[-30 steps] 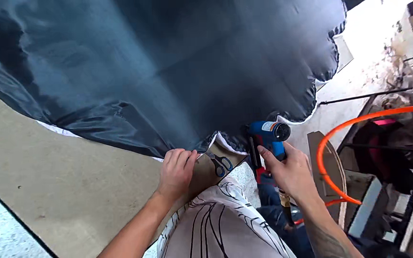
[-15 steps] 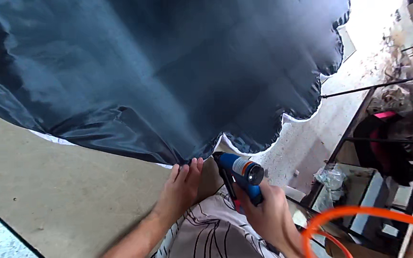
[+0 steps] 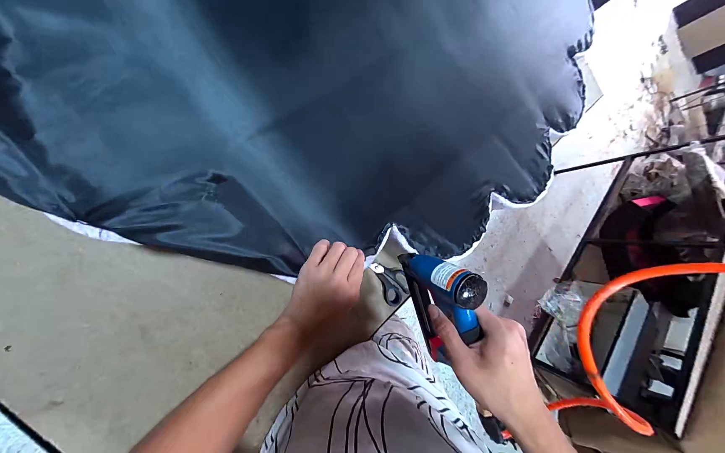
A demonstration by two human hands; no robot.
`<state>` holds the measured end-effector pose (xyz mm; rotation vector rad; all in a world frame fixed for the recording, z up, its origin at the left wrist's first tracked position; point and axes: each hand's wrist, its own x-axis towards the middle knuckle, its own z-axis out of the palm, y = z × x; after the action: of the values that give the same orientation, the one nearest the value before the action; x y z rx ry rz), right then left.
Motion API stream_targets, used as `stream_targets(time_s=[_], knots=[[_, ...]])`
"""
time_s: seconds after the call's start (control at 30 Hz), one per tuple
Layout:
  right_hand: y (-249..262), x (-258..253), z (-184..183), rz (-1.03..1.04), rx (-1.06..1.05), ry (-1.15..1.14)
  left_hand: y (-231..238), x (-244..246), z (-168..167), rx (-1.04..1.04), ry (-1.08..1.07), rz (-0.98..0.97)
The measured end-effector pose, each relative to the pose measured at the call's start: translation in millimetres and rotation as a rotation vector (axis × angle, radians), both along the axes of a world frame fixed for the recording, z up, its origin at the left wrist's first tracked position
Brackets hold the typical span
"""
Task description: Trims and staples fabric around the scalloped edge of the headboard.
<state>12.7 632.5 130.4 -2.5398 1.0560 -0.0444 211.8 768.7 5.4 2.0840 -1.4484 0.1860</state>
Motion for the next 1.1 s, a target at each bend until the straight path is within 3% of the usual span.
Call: stream_targets(time_s=[0.13, 0.4, 0.5, 0.83, 1.1], knots=[[2, 2, 1, -0.024, 0.048, 0.011, 7, -1, -4, 0.08, -0.155, -0.09], [13, 14, -7, -0.136, 0.26, 0.029, 8, -12, 1, 0.045, 0.288, 0.13], [10, 14, -10, -0.147, 0.312, 0.013, 3, -8, 6, 0.061, 0.317, 0.163], [0, 20, -4, -0.013, 0.21, 0.008, 2, 2, -7, -0.048, 0.019, -0.126], [11, 25, -15, 0.011, 0.179, 0.02, 25, -20, -16, 0.155, -0.109, -0.15]])
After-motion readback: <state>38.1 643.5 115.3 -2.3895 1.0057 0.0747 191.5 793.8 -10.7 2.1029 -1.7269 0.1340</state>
